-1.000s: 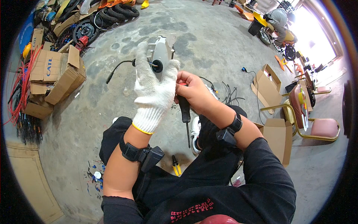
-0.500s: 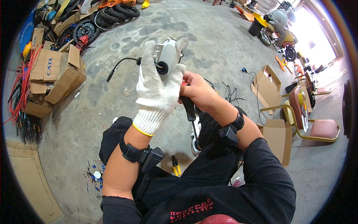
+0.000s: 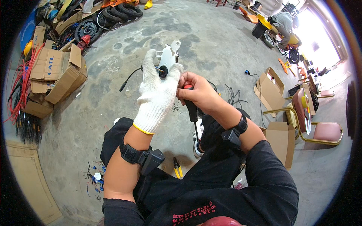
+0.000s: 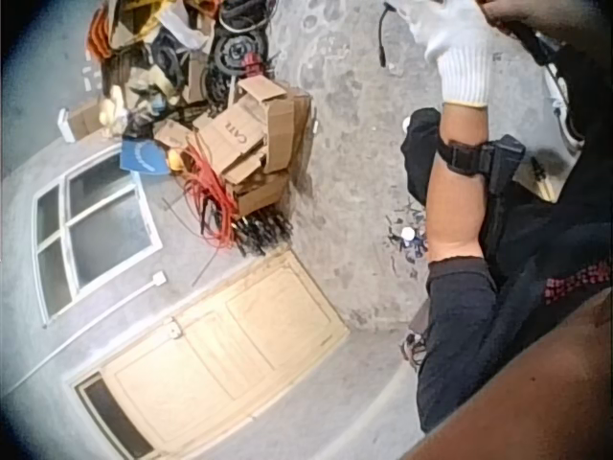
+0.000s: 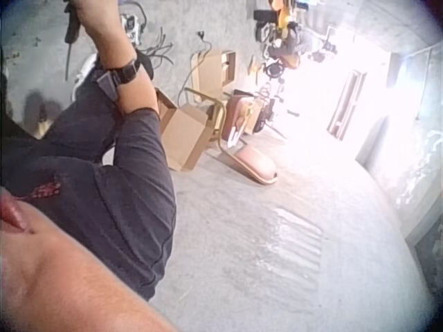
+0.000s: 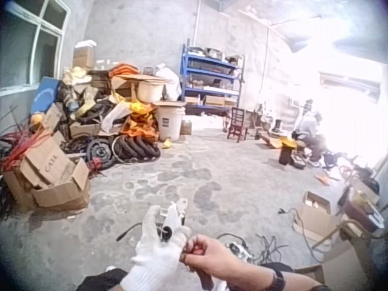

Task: Repair and reassemble a small electronic motor or actuator component using a screwdriver.

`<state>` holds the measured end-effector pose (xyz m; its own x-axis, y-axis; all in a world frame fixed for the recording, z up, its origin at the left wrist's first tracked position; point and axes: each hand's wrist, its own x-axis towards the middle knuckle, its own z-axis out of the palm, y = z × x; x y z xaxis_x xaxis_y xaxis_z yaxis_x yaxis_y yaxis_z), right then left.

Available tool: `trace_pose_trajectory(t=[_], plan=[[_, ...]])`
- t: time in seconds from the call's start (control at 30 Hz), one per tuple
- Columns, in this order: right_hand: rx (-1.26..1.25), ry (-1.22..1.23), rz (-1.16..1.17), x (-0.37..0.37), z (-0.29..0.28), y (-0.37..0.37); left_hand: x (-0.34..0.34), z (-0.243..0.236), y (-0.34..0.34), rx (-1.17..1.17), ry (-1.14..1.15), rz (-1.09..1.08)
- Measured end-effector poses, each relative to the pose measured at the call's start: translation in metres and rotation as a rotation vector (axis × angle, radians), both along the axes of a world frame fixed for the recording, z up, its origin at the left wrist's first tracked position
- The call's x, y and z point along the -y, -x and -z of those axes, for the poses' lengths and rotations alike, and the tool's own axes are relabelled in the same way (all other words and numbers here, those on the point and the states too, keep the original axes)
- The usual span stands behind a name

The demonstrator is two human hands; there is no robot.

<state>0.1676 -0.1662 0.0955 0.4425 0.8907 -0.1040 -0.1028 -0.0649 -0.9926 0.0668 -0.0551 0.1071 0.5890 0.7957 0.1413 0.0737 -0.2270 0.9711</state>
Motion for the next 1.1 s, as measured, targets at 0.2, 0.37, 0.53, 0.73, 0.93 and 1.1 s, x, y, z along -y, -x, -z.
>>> trace_pose_trajectory(t=[0.2, 0.37, 0.53, 0.73, 0.93, 1.1], plan=[[0.003, 0.044, -0.015, 0.001, 0.000, -0.002, 0.005, -0.009, 0.004, 0.026, 0.102, 0.018], [0.025, 0.011, -0.012, 0.000, 0.002, -0.001, 0.002, -0.007, 0.002, 0.042, 0.186, 0.016], [0.102, 0.021, -0.014, 0.003, -0.001, 0.000, -0.005, 0.002, -0.001, -0.054, 0.140, -0.038], [0.134, 0.002, -0.001, 0.003, -0.003, 0.003, -0.008, 0.002, 0.003, -0.135, 0.137, -0.018], [0.262, -0.041, 0.022, 0.004, 0.003, 0.003, -0.002, -0.008, 0.005, -0.006, 0.313, 0.011], [0.398, -0.153, 0.056, 0.004, 0.010, 0.007, -0.003, -0.011, 0.009, -0.038, 0.347, 0.041]])
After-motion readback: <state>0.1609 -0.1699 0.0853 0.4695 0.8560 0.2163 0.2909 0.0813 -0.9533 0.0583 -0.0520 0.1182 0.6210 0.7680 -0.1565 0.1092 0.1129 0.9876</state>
